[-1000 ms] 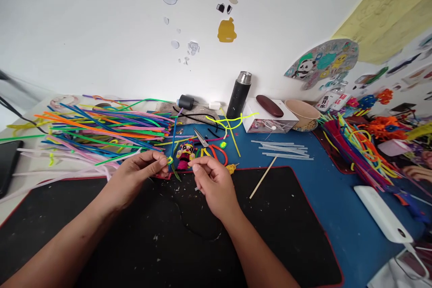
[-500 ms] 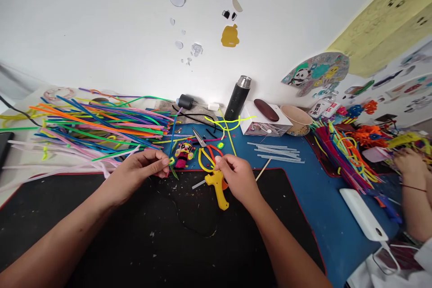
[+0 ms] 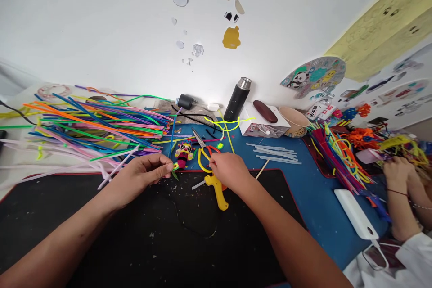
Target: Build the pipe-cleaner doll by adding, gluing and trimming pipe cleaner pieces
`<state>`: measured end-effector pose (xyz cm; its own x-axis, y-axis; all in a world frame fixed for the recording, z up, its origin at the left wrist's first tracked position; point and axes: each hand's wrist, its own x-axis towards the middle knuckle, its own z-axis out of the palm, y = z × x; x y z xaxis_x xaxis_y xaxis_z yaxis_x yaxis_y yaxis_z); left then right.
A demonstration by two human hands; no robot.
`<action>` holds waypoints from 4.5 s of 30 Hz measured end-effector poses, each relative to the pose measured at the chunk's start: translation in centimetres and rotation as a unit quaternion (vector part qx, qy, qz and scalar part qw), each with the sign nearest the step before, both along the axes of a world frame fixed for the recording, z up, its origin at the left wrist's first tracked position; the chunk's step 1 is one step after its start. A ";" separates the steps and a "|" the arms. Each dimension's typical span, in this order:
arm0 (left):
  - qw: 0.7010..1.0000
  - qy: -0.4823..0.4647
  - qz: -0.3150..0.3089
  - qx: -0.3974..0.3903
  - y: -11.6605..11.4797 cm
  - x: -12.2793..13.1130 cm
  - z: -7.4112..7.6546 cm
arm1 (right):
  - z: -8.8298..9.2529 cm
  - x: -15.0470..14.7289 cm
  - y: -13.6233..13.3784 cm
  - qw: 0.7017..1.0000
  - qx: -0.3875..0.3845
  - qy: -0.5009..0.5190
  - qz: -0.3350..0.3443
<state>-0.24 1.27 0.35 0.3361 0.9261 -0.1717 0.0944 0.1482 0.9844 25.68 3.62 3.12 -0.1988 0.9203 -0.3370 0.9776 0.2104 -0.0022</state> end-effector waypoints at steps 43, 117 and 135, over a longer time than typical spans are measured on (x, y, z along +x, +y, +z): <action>0.999 -0.035 0.040 -0.009 0.0 0.0 0.5 | -2.3 -5.9 -0.2 0.994 0.037 0.035 0.095; 0.939 0.309 -0.117 0.097 -1.1 1.2 -0.9 | -4.3 -8.2 -6.5 0.481 -0.074 0.808 -0.332; 0.992 0.120 -0.005 0.049 -0.7 0.8 -0.5 | -4.3 -8.0 -7.4 0.473 -0.073 0.807 -0.346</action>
<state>0.52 0.53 -0.12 0.3052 0.9392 -0.1575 0.3287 0.0513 0.9430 17.67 -3.81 -1.22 0.0258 0.9435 -0.3303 -0.4880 -0.2765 -0.8279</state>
